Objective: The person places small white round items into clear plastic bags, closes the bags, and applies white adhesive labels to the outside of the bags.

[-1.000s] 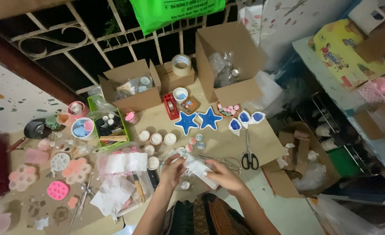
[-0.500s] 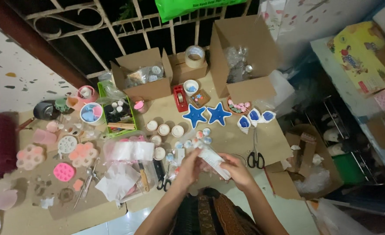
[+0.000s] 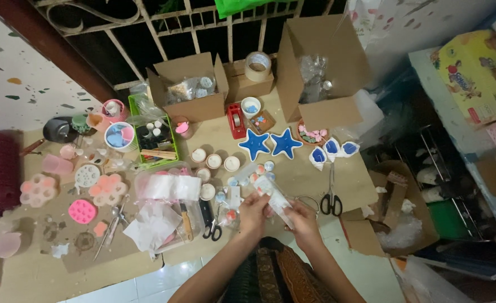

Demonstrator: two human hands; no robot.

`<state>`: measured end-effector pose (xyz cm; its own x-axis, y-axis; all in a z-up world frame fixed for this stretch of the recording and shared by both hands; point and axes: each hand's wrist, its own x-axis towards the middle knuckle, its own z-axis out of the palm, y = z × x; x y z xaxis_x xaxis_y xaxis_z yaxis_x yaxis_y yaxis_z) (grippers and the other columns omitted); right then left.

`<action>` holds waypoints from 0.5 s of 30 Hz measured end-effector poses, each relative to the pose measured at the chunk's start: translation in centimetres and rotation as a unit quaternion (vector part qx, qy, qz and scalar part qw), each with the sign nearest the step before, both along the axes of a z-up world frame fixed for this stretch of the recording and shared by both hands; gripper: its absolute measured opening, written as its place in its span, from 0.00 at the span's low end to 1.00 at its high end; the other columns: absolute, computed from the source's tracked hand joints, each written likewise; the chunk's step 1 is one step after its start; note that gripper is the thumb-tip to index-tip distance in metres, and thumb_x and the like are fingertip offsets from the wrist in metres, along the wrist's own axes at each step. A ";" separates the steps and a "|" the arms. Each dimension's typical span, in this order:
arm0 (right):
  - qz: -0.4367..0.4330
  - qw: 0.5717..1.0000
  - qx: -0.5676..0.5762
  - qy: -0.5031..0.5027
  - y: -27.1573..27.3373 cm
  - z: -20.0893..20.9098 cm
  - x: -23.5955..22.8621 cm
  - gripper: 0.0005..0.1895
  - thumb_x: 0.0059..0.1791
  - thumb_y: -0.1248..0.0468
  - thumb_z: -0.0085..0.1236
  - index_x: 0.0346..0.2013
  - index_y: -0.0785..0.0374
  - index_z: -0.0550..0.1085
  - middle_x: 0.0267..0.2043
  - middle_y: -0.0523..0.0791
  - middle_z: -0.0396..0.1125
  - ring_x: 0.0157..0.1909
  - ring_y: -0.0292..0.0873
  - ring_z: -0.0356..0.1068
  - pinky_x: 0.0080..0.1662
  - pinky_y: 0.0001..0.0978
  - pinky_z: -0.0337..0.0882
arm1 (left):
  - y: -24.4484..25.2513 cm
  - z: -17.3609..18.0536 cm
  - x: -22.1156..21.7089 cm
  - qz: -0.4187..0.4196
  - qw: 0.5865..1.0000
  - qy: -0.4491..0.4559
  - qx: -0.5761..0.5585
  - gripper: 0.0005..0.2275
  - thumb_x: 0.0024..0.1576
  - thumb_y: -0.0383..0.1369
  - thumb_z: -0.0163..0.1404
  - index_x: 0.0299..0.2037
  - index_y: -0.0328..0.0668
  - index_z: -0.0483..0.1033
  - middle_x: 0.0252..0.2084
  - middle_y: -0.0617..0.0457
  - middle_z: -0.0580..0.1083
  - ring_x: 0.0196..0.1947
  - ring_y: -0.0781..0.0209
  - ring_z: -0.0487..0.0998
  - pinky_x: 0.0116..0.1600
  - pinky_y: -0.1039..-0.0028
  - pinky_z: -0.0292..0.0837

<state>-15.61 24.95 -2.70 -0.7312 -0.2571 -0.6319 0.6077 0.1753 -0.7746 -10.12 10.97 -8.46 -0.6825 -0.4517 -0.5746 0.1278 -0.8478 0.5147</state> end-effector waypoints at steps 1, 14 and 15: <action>0.000 1.000 0.000 0.000 0.2 -0.8 -0.1 0.21 0.49 0.66 0.56 0.57 0.65 0.73 0.37 0.46 0.72 0.28 0.39 0.70 0.29 0.32 0.69 | -0.1 1.0 0.2 0.000 1.000 0.000 0.000 0.09 0.54 0.23 0.58 0.42 0.31 0.75 0.35 0.48 0.77 0.28 0.61 0.75 0.29 0.75 0.68; 0.078 0.992 -0.026 0.094 3.6 6.8 -8.5 0.18 0.47 0.61 0.60 0.48 0.68 0.77 0.30 0.47 0.74 0.23 0.35 0.66 0.25 0.27 0.65 | -3.8 -0.8 2.8 -0.075 0.993 -0.084 0.015 0.16 0.58 0.41 0.47 0.48 0.35 0.73 0.45 0.48 0.77 0.46 0.52 0.80 0.51 0.64 0.74; 0.083 0.987 -0.076 0.117 4.1 7.5 -9.6 0.18 0.49 0.61 0.59 0.47 0.72 0.78 0.29 0.46 0.73 0.22 0.33 0.61 0.23 0.25 0.60 | -4.4 -3.1 2.9 -0.061 0.992 -0.108 0.035 0.17 0.59 0.41 0.45 0.48 0.34 0.73 0.46 0.45 0.77 0.45 0.51 0.79 0.51 0.63 0.75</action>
